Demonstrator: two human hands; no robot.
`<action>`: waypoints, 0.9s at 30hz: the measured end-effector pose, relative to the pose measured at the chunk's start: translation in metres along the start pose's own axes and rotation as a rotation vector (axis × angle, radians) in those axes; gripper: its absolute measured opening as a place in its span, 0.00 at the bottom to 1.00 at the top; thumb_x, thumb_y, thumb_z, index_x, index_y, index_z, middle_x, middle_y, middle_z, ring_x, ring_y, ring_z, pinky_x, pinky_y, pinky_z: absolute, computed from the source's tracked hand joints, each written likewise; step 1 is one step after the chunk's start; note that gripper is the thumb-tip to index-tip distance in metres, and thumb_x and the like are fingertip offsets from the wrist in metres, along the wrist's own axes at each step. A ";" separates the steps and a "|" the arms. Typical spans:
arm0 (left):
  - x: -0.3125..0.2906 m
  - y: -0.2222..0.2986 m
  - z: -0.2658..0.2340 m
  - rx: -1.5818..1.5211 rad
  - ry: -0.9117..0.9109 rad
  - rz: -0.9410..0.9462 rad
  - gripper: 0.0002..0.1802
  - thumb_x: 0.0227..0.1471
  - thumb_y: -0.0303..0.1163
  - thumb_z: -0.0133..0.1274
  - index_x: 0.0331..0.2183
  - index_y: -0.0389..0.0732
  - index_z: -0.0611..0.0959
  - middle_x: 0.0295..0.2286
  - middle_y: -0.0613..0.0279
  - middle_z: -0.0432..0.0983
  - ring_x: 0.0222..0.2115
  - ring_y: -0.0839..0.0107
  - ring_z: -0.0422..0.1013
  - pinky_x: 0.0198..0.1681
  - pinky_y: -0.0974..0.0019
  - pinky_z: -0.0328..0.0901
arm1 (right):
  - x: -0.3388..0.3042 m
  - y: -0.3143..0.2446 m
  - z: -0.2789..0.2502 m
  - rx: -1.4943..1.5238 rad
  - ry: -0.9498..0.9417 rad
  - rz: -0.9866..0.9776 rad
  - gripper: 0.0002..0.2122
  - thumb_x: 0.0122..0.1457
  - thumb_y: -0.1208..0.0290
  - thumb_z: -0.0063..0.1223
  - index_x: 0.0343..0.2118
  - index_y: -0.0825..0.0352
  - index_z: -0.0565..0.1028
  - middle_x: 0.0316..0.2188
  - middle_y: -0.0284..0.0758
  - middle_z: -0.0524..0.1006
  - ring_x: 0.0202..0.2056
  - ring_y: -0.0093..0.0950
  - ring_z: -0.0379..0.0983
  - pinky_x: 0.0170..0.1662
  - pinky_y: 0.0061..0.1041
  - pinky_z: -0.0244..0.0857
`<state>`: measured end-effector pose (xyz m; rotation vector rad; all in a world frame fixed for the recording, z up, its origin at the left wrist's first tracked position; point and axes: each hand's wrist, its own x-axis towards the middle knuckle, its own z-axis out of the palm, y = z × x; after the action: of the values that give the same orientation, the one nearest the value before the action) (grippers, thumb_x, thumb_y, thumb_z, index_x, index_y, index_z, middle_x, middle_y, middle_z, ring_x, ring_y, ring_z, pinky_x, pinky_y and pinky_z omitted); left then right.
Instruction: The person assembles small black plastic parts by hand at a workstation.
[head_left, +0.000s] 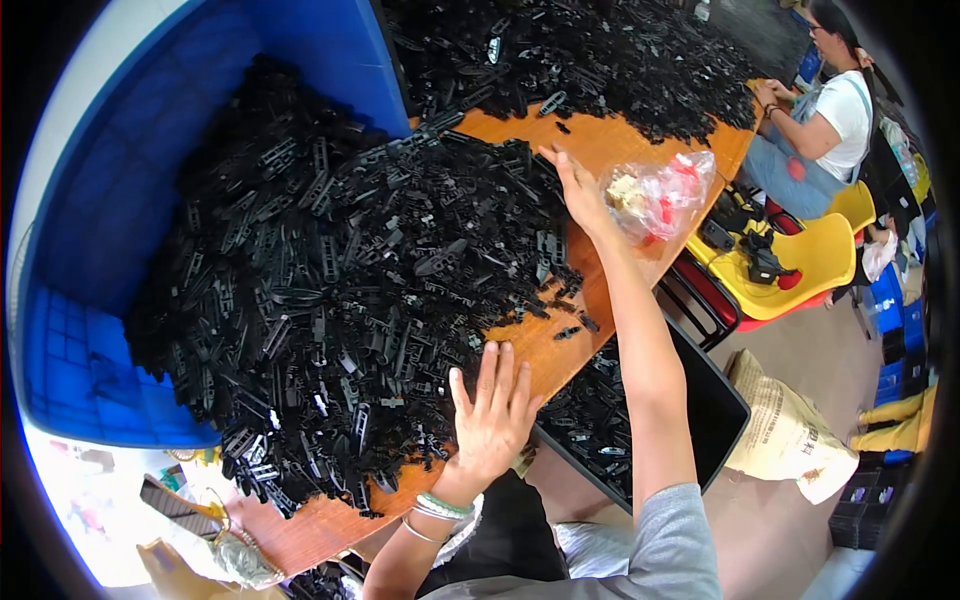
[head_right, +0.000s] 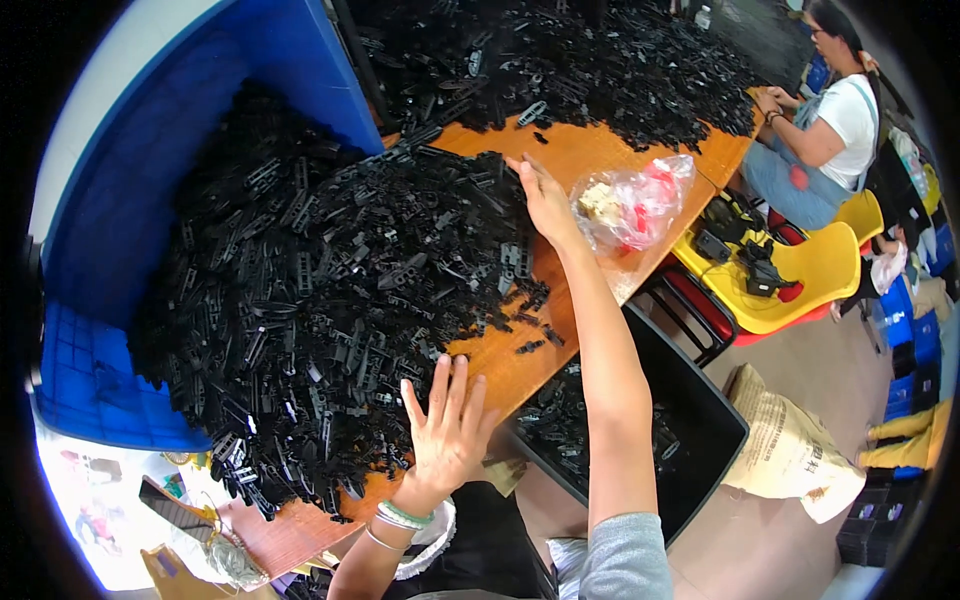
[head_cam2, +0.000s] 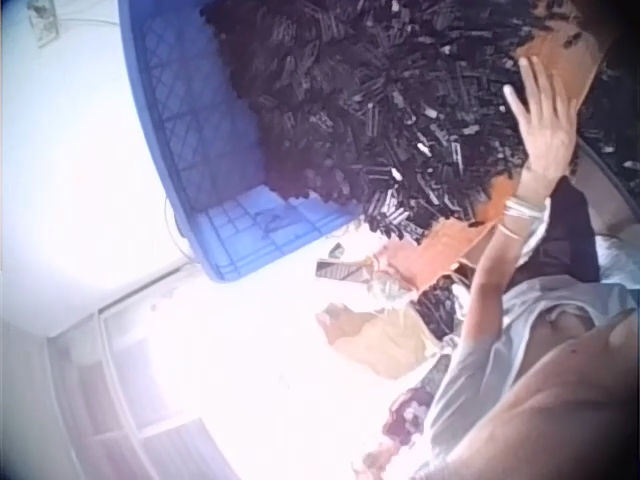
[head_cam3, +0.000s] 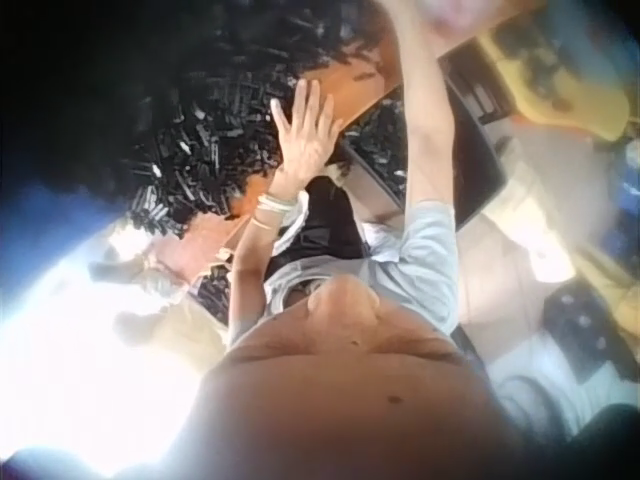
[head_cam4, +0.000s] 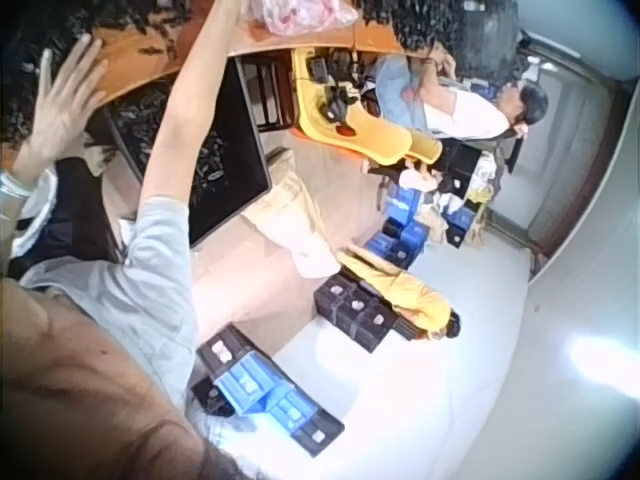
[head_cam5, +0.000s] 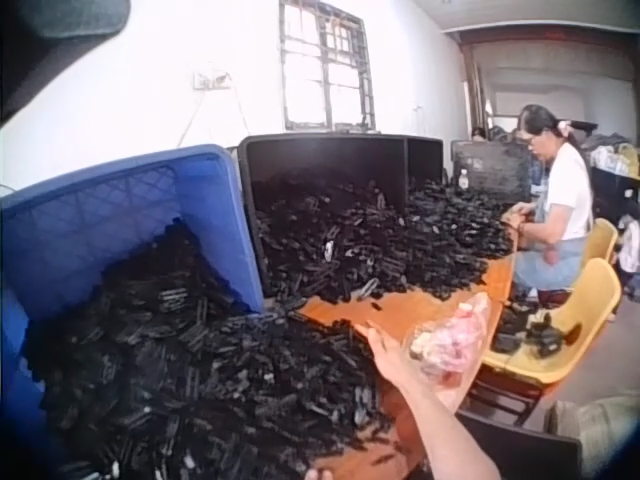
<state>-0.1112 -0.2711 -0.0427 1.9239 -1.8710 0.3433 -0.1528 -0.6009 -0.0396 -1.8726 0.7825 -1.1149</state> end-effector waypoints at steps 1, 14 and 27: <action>0.001 0.004 0.000 0.004 -0.001 0.005 0.25 0.45 0.38 0.58 0.45 0.37 0.76 0.55 0.46 0.62 0.60 0.52 0.53 0.57 0.33 0.42 | 0.003 0.006 0.000 0.087 -0.097 0.116 0.26 0.65 0.48 0.33 0.50 0.66 0.73 0.58 0.47 0.64 0.60 0.41 0.58 0.61 0.30 0.49; 0.069 0.016 0.041 -0.140 -0.081 0.040 0.39 0.43 0.51 0.57 0.54 0.39 0.69 0.58 0.45 0.54 0.62 0.54 0.47 0.61 0.37 0.41 | -0.039 -0.009 0.040 -0.307 0.003 -0.109 0.17 0.61 0.53 0.42 0.46 0.53 0.78 0.49 0.34 0.73 0.56 0.34 0.60 0.62 0.51 0.34; 0.035 -0.017 0.019 -0.177 0.071 0.117 0.28 0.40 0.38 0.60 0.46 0.43 0.73 0.51 0.47 0.65 0.58 0.56 0.57 0.61 0.44 0.45 | -0.073 -0.028 0.077 -0.105 0.072 -0.162 0.15 0.60 0.59 0.47 0.44 0.60 0.79 0.44 0.40 0.76 0.49 0.37 0.67 0.55 0.37 0.51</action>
<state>-0.0949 -0.3105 -0.0451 1.6704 -1.9046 0.2682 -0.1110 -0.5033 -0.0672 -2.0222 0.7528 -1.2698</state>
